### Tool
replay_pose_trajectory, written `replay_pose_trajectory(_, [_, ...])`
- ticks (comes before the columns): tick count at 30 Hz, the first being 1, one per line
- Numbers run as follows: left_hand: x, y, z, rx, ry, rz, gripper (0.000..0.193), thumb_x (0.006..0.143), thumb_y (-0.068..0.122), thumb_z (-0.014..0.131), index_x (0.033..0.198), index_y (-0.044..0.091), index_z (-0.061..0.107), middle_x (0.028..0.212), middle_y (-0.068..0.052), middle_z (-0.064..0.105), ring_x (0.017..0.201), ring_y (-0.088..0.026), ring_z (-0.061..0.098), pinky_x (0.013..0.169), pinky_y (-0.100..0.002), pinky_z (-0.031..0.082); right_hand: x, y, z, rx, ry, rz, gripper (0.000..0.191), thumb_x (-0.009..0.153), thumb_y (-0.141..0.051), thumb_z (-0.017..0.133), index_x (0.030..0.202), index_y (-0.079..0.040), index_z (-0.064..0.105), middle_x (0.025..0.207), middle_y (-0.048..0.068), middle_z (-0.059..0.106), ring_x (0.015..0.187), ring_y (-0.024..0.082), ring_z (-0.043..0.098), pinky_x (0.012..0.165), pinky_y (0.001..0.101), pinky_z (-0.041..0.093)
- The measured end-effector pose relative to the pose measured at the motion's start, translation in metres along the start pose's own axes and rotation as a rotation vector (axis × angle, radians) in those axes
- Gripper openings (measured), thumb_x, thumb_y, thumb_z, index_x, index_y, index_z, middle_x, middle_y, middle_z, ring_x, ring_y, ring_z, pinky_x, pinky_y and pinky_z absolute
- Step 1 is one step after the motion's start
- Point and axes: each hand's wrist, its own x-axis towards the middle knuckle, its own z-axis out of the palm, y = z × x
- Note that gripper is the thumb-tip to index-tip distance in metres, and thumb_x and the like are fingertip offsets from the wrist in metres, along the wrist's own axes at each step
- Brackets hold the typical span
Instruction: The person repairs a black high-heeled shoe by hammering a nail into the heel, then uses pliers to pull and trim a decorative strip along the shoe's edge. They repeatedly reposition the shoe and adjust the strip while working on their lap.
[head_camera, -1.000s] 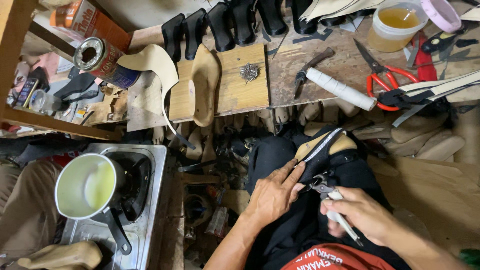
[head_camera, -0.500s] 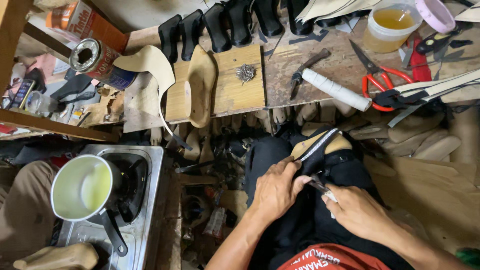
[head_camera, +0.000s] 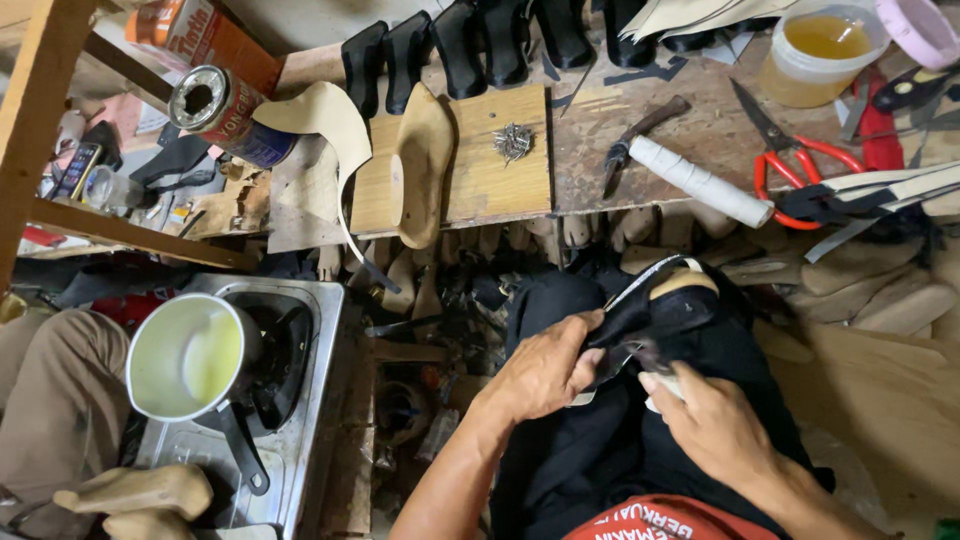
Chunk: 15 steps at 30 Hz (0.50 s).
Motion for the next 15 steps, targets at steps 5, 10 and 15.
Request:
replay_pose_trajectory(5, [0.0, -0.004, -0.001, 0.001, -0.013, -0.031, 0.044, 0.099, 0.021, 0.059, 0.136, -0.002, 0.048, 0.133, -0.026, 0.062, 0.118, -0.045, 0.062, 0.098, -0.049, 0.051, 0.004, 0.0, 0.002, -0.096, 0.015, -0.197, 0.025, 0.097, -0.027, 0.063, 0.1, -0.003, 0.067, 0.072, 0.016, 0.075, 0.064, 0.031, 0.074, 0.057, 0.041, 0.057])
replay_pose_trajectory(10, [-0.004, -0.007, -0.004, -0.002, 0.027, -0.016, 0.044, 0.099, 0.021, 0.061, 0.135, -0.001, 0.05, 0.134, -0.026, 0.063, 0.12, -0.045, 0.062, 0.099, -0.048, 0.051, 0.008, 0.0, 0.009, 0.063, 0.096, -0.333, 0.021, 0.093, -0.023, 0.063, 0.097, -0.003, 0.068, 0.069, 0.013, 0.074, 0.062, 0.028, 0.076, 0.054, 0.0383, 0.058])
replay_pose_trajectory(15, [-0.003, -0.011, -0.005, 0.013, 0.026, -0.023, 0.046, 0.098, 0.02, 0.06, 0.137, -0.002, 0.049, 0.134, -0.026, 0.062, 0.121, -0.045, 0.06, 0.099, -0.048, 0.05, 0.012, 0.008, 0.009, -0.174, -0.051, -0.12, 0.025, 0.094, -0.026, 0.068, 0.088, -0.002, 0.07, 0.066, 0.016, 0.072, 0.064, 0.033, 0.072, 0.054, 0.0416, 0.054])
